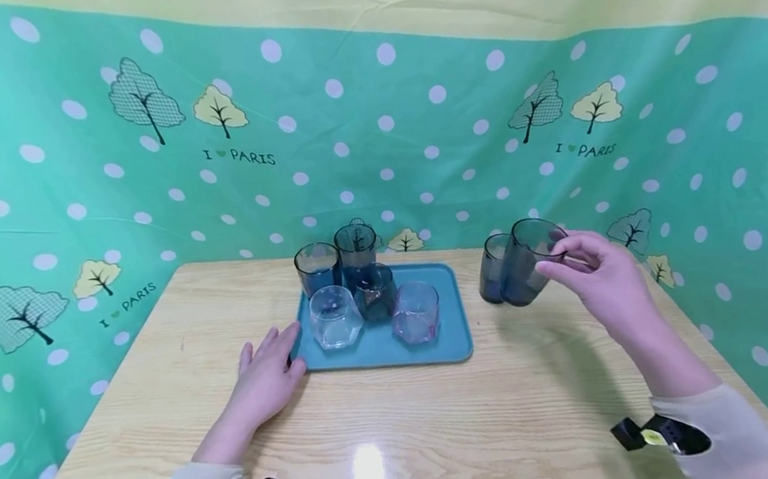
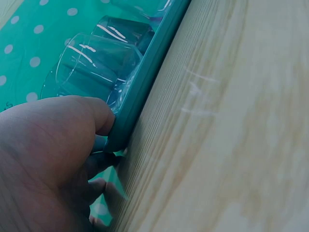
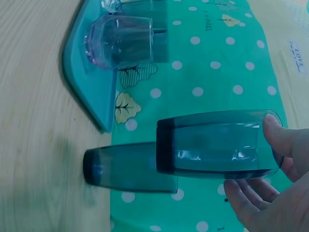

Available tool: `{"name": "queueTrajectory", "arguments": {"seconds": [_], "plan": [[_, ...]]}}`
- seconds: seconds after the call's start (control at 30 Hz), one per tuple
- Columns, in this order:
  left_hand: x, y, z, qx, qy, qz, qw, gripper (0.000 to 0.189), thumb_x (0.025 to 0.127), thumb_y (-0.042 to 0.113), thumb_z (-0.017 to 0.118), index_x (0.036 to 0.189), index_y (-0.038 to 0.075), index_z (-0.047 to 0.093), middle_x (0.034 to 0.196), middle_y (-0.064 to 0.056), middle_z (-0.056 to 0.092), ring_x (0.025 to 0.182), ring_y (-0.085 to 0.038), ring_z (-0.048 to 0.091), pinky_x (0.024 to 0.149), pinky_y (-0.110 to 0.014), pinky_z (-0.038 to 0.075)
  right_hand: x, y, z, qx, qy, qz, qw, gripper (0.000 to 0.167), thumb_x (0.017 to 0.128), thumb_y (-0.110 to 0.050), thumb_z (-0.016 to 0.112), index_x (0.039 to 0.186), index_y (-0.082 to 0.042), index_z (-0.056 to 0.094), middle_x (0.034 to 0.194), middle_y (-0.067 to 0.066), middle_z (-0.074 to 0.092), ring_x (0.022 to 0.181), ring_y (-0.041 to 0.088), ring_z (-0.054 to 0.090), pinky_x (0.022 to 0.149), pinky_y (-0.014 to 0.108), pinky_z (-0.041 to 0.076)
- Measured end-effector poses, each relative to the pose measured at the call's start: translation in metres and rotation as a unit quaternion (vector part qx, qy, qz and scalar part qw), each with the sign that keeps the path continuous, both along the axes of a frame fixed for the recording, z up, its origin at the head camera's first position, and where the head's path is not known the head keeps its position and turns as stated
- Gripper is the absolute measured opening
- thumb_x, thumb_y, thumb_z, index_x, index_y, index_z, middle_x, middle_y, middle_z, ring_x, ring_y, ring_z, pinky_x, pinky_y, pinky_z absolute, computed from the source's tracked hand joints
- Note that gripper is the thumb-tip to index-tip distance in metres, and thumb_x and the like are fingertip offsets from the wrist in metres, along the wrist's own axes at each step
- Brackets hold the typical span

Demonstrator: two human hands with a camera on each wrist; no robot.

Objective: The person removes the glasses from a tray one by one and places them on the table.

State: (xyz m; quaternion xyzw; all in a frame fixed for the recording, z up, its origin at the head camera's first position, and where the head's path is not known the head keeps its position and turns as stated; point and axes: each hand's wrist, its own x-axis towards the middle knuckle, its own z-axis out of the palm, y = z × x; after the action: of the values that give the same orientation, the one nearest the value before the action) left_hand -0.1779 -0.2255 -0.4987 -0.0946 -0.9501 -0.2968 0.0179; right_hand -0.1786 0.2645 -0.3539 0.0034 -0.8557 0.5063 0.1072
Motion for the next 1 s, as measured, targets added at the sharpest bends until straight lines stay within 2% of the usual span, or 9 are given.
{"name": "queueTrajectory", "arguments": {"seconds": [0.23, 0.7, 1.0], "plan": [[-0.002, 0.0, 0.004, -0.004, 0.002, -0.001, 1.0, 0.065, 0.11, 0.017, 0.057, 0.169, -0.003, 0.037, 0.171, -0.025, 0.041, 0.162, -0.053, 0.024, 0.126, -0.077, -0.001, 0.001, 0.015, -0.005, -0.005, -0.012, -0.015, 0.9998, 0.044, 0.1, -0.037, 0.084, 0.124, -0.003, 0.068, 0.171, 0.015, 0.044, 0.146, 0.04, 0.058, 0.092, 0.011, 0.053], [-0.003, -0.001, 0.006, -0.002, 0.007, 0.0, 1.0, 0.065, 0.109, 0.016, 0.056, 0.168, -0.004, 0.038, 0.17, -0.026, 0.042, 0.161, -0.054, 0.026, 0.126, -0.078, 0.0, -0.01, 0.033, -0.021, 0.02, -0.016, -0.041, 0.9988, 0.05, 0.102, -0.039, 0.082, 0.125, 0.002, 0.065, 0.171, 0.018, 0.042, 0.146, 0.045, 0.056, 0.089, 0.011, 0.054], [-0.002, -0.002, 0.003, 0.0, 0.005, 0.002, 1.0, 0.065, 0.109, 0.016, 0.056, 0.168, -0.004, 0.039, 0.17, -0.026, 0.042, 0.162, -0.053, 0.026, 0.126, -0.077, 0.0, -0.019, 0.044, -0.034, 0.029, -0.03, -0.063, 0.9971, 0.054, 0.1, -0.046, 0.082, 0.125, -0.001, 0.066, 0.17, 0.014, 0.046, 0.146, 0.041, 0.057, 0.09, 0.012, 0.055]]}}
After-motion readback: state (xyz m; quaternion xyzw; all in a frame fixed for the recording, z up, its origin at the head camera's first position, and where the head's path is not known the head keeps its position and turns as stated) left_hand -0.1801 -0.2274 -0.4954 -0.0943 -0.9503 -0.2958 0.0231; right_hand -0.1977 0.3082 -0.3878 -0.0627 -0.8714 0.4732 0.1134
